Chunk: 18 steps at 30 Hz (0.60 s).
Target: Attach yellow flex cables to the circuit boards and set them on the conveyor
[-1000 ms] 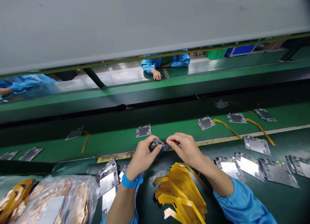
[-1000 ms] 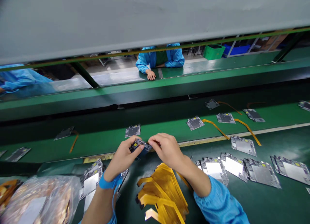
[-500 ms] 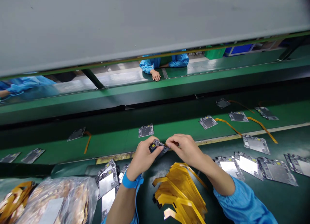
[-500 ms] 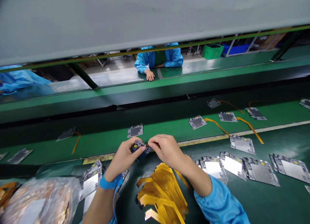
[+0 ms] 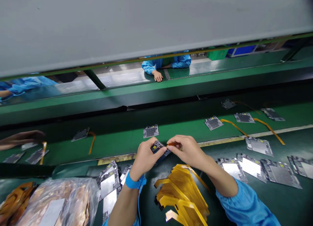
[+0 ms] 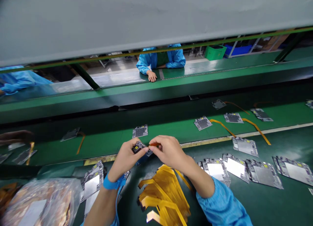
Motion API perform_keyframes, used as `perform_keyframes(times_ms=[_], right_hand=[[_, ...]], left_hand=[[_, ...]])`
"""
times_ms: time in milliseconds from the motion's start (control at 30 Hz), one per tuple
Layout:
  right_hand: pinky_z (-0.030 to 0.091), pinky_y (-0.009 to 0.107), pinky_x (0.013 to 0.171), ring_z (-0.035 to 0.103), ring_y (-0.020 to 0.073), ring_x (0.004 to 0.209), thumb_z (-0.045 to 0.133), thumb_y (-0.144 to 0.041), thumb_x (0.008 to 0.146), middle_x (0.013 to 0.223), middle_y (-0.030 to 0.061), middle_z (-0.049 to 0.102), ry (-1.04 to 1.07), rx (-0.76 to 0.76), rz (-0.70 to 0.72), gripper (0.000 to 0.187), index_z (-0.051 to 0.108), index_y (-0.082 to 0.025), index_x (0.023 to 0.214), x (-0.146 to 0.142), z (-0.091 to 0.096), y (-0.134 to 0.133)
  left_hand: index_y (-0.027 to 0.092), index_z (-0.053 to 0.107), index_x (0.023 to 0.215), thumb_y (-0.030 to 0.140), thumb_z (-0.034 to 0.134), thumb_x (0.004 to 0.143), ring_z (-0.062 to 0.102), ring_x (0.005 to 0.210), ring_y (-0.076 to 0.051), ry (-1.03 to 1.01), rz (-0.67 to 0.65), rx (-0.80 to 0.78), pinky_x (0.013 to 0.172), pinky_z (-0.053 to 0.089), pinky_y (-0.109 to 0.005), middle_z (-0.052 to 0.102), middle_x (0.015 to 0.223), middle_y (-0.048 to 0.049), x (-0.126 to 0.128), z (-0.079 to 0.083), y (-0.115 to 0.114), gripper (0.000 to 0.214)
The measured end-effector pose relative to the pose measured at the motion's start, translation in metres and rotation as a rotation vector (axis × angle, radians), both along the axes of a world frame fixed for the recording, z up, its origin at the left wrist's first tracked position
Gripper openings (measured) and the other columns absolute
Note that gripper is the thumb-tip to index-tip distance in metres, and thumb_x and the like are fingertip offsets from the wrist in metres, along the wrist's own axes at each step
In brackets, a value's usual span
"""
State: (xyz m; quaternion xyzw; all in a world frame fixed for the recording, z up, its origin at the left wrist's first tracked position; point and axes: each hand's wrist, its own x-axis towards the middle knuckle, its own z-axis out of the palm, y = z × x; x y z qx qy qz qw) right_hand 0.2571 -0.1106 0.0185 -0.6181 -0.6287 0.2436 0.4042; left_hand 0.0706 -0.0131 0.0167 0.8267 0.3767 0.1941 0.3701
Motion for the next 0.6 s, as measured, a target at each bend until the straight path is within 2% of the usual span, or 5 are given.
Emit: perform_keyframes(times_ms=[100, 233, 333, 467, 600], right_hand=[[0.051, 0.026, 0.071, 0.068, 0.0157, 0.077, 0.070, -0.026, 0.089, 0.098, 0.0018, 0.077, -0.004, -0.058, 0.010, 0.017, 0.074, -0.024, 0.105, 0.0006, 0.0009, -0.0006], [0.051, 0.027, 0.071, 0.068, 0.0153, 0.071, 0.067, -0.023, 0.088, 0.086, -0.0002, 0.077, 0.011, -0.112, 0.061, 0.017, 0.075, -0.025, 0.103, -0.0021, 0.0022, -0.0021], [0.051, 0.026, 0.072, 0.069, 0.0158, 0.074, 0.066, -0.021, 0.089, 0.086, 0.0004, 0.078, 0.066, -0.110, 0.077, 0.019, 0.074, -0.023, 0.105, -0.0030, 0.0010, -0.0020], [0.052, 0.025, 0.073, 0.068, 0.0143, 0.074, 0.066, -0.019, 0.088, 0.086, -0.0004, 0.076, 0.178, -0.100, 0.099, 0.034, 0.068, -0.023, 0.121, -0.0021, -0.0031, -0.0015], [0.051, 0.025, 0.071, 0.065, 0.0132, 0.070, 0.065, -0.018, 0.089, 0.080, -0.0025, 0.073, 0.213, -0.096, 0.118, 0.034, 0.066, -0.022, 0.122, -0.0037, -0.0048, -0.0024]], left_hand=[[0.020, 0.047, 0.068, 0.041, 0.065, 0.083, 0.048, 0.062, -0.013, 0.010, -0.001, 0.010, 0.060, 0.033, -0.026, 0.050, 0.062, 0.0041, -0.0001, 0.0010, -0.0007, 0.032], [0.020, 0.047, 0.067, 0.041, 0.064, 0.082, 0.047, 0.061, -0.013, 0.027, -0.006, 0.006, 0.059, 0.032, -0.025, 0.049, 0.061, 0.0041, 0.0008, 0.0032, -0.0016, 0.032], [0.020, 0.047, 0.067, 0.042, 0.064, 0.082, 0.046, 0.060, -0.013, 0.039, -0.009, 0.012, 0.058, 0.031, -0.025, 0.049, 0.060, 0.0042, 0.0008, 0.0049, -0.0016, 0.032], [0.020, 0.048, 0.066, 0.041, 0.065, 0.082, 0.046, 0.059, -0.013, 0.038, -0.022, 0.024, 0.057, 0.031, -0.025, 0.049, 0.060, 0.0041, 0.0000, 0.0054, -0.0017, 0.031], [0.019, 0.050, 0.065, 0.041, 0.067, 0.083, 0.049, 0.059, -0.013, 0.026, -0.032, 0.020, 0.056, 0.034, -0.026, 0.052, 0.059, 0.0034, -0.0008, 0.0038, -0.0024, 0.032]])
